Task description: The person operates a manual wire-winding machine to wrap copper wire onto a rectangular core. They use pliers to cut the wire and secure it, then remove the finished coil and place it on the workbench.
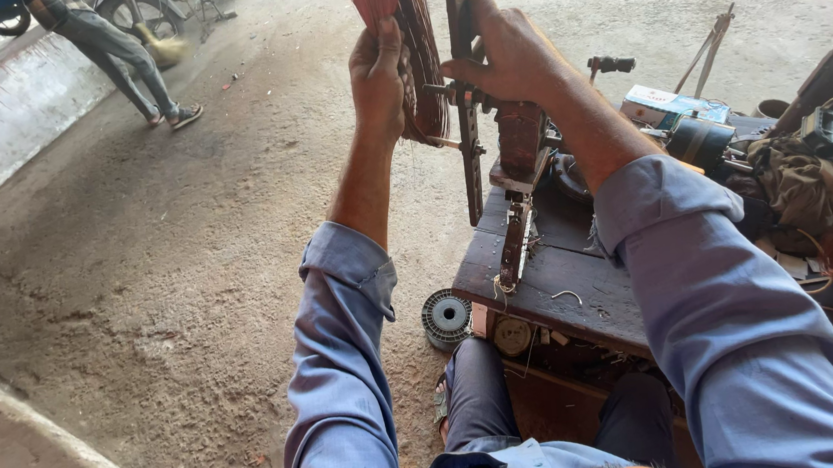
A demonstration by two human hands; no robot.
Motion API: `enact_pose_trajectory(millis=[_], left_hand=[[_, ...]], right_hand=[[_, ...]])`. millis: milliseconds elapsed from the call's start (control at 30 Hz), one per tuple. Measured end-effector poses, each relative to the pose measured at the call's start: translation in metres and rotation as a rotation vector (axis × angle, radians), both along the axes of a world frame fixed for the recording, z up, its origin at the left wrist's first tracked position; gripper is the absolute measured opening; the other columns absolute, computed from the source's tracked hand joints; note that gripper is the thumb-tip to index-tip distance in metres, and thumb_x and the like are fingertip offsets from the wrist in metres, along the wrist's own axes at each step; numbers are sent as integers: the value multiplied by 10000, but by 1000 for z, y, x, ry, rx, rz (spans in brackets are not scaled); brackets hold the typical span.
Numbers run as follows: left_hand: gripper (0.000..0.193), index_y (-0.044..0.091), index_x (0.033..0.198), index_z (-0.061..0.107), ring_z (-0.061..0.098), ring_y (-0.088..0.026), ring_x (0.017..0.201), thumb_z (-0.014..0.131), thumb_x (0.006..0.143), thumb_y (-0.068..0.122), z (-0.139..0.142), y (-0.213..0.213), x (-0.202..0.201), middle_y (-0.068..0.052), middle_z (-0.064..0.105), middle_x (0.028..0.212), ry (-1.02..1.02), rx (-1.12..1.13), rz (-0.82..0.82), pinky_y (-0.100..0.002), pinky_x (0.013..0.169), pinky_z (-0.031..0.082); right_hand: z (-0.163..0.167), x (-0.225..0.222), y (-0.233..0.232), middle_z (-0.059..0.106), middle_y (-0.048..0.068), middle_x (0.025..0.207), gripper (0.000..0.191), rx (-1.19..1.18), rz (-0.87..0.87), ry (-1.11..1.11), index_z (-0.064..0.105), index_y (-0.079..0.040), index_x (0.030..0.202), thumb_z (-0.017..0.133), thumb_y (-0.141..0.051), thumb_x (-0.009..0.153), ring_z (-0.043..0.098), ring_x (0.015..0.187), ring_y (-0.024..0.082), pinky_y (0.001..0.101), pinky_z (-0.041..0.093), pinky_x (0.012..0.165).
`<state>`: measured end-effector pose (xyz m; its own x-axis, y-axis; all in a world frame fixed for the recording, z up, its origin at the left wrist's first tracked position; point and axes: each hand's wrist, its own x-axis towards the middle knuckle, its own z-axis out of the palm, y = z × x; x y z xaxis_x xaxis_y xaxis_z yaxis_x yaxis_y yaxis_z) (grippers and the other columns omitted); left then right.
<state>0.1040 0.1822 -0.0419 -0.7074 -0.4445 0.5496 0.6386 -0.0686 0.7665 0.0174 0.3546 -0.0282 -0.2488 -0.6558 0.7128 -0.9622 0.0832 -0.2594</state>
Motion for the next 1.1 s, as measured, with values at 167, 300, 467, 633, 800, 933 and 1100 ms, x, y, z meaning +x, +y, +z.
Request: enact_pose_trajectory(millis=[167, 300, 467, 633, 800, 933, 1100], left_hand=[[344, 72, 953, 765, 516, -38, 593, 824, 894, 405, 8, 7, -8, 29, 678, 736, -75, 62, 183, -200, 574, 460], [371, 44, 965, 768, 637, -85, 767, 831, 866, 396, 12, 14, -12, -22, 752, 846, 10, 95, 222, -268, 742, 501], [384, 34, 940, 770, 692, -119, 818, 837, 823, 393, 18, 14, -14, -51, 763, 869, 87, 177, 236, -266, 787, 529], [423, 5, 936, 760, 594, -53, 647, 837, 840, 410, 19, 11, -16, -7, 697, 759, 83, 232, 260, -194, 637, 470], [434, 66, 793, 653, 302, -7, 390, 837, 818, 459, 20, 0, -12, 85, 442, 521, 3, 300, 207, -204, 342, 203], [464, 93, 771, 609, 282, -16, 352, 843, 817, 490, 17, -6, -8, 86, 425, 503, -22, 302, 200, -233, 297, 193], [474, 79, 807, 645, 284, -2, 355, 837, 800, 512, 16, -11, -6, 94, 433, 509, -24, 302, 229, -213, 294, 206]], right_hand=[[-1, 0, 0, 742, 218, 1000, 573, 0, 9, -4, 461, 35, 1203, 872, -283, 962, 777, 890, 331, 425, 608, 734], [-1, 0, 0, 739, 223, 991, 591, -13, 5, 43, 463, 31, 1203, 890, -293, 955, 769, 875, 344, 438, 601, 725], [-1, 0, 0, 736, 231, 985, 603, -10, -28, 49, 465, 32, 1215, 889, -303, 948, 763, 878, 361, 446, 596, 725], [0, 1, 1, 750, 215, 1017, 586, -1, -8, -13, 463, 28, 1211, 869, -302, 948, 776, 883, 344, 444, 603, 738], [1, 3, 1, 755, 227, 1027, 583, 16, -27, -32, 463, 34, 1206, 865, -303, 951, 777, 876, 346, 447, 604, 734], [2, 3, 0, 744, 252, 1015, 603, 22, -47, 7, 466, 46, 1218, 876, -300, 943, 777, 885, 347, 441, 615, 748], [0, 1, 1, 751, 243, 1009, 591, 15, -30, -9, 468, 47, 1219, 871, -291, 949, 779, 875, 346, 439, 615, 738]])
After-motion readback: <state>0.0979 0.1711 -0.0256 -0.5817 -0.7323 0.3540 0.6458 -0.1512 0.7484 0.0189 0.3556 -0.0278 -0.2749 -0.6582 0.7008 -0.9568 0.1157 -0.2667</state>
